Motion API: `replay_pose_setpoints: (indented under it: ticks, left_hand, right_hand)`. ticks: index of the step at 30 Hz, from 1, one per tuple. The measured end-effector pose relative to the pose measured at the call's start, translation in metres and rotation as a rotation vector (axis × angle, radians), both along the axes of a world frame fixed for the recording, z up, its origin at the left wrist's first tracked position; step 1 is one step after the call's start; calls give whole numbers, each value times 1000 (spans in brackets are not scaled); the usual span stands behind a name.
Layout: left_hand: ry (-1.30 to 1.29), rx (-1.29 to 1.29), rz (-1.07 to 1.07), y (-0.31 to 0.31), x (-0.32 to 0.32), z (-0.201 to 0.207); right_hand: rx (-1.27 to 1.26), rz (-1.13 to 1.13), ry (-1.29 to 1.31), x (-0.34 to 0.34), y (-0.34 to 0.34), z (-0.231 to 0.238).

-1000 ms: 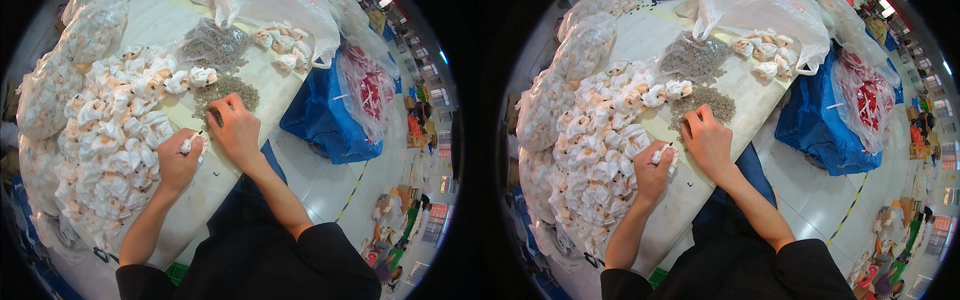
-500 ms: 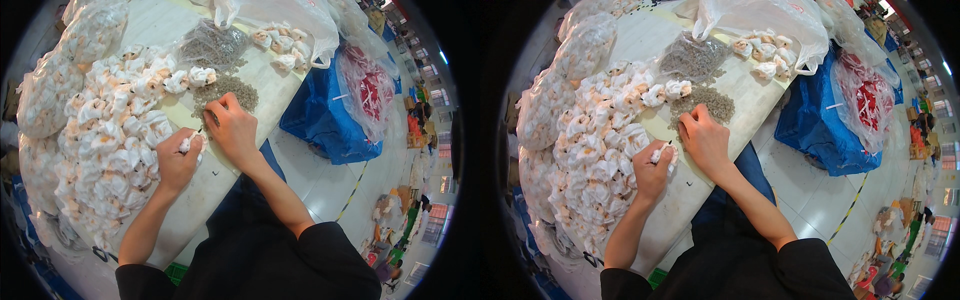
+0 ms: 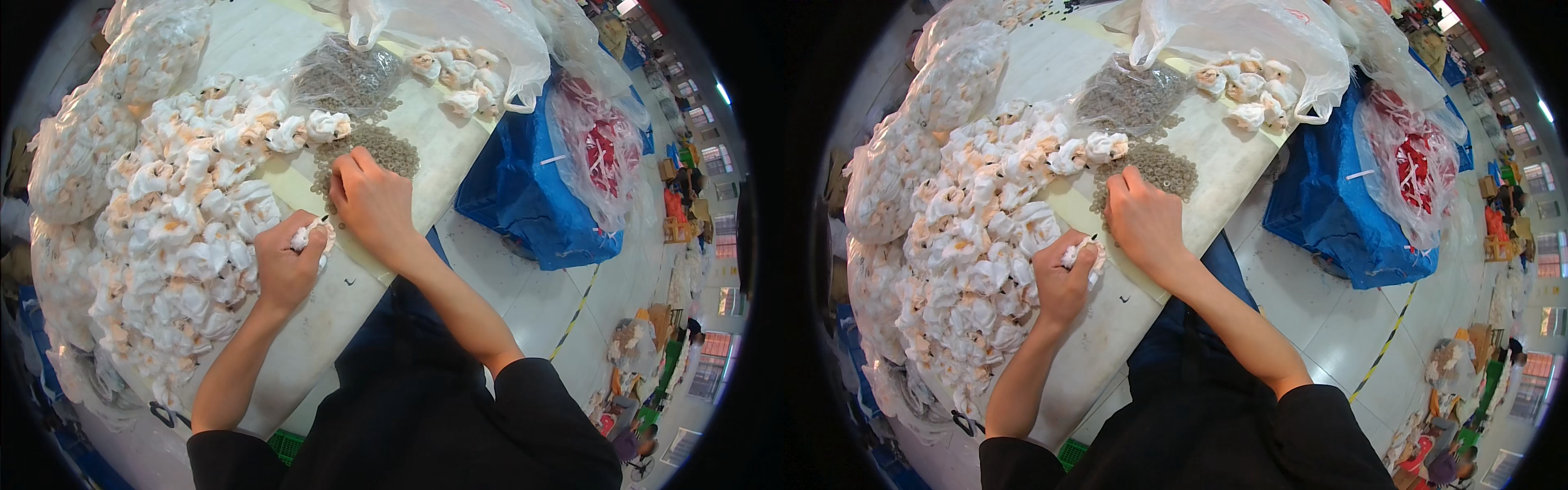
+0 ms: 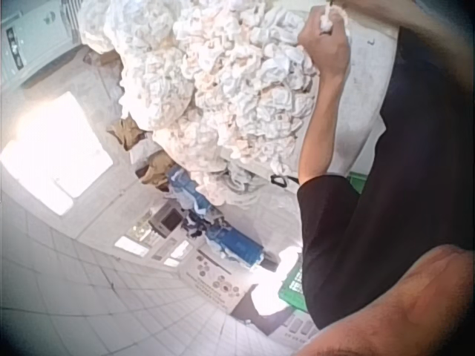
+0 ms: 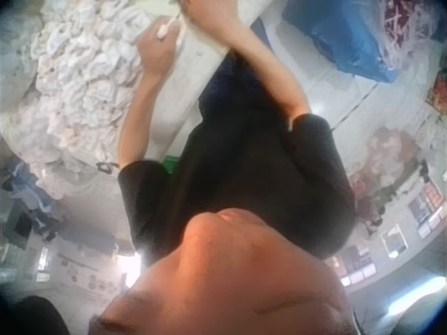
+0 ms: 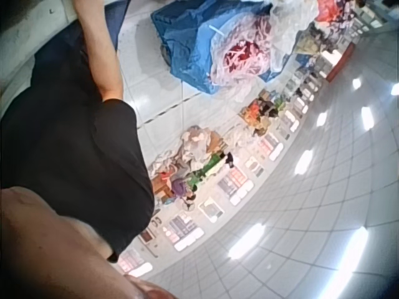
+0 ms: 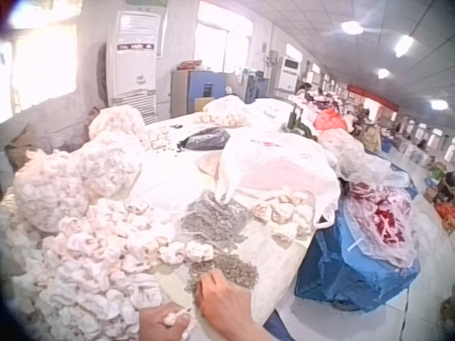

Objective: The person repeatedly picks up small white fabric pieces and inserts small grey components into them by hand, then places the assembled units into a plastic bag. The process is continuous and repetitive throughout the clip.

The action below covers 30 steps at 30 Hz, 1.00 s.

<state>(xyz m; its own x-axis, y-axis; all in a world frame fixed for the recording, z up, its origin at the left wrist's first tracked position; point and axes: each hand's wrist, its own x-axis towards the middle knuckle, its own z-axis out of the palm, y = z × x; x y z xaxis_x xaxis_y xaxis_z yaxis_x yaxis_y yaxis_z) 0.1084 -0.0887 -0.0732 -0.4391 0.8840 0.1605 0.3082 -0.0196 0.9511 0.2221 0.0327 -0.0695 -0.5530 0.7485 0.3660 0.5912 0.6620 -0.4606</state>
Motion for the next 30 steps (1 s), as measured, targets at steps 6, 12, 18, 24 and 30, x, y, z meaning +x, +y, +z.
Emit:
replay_pose_setpoints:
  ticks: [6,12,18,24,30]
  left_hand:
    - [-23,-16,8,-2,0,-3]
    - [-9,-41,5,-1,1,0]
    - [13,-27,14,-1,1,-2]
    - [12,-26,2,-1,0,0]
    - [32,-5,10,0,0,0]
  right_hand:
    - [-36,33,199,25,-6,10]
    - [-87,44,149,29,-7,-6]
    - [-11,38,132,21,-10,2]
    - [88,21,30,7,-1,-1]
    - [63,29,-48,3,3,-8]
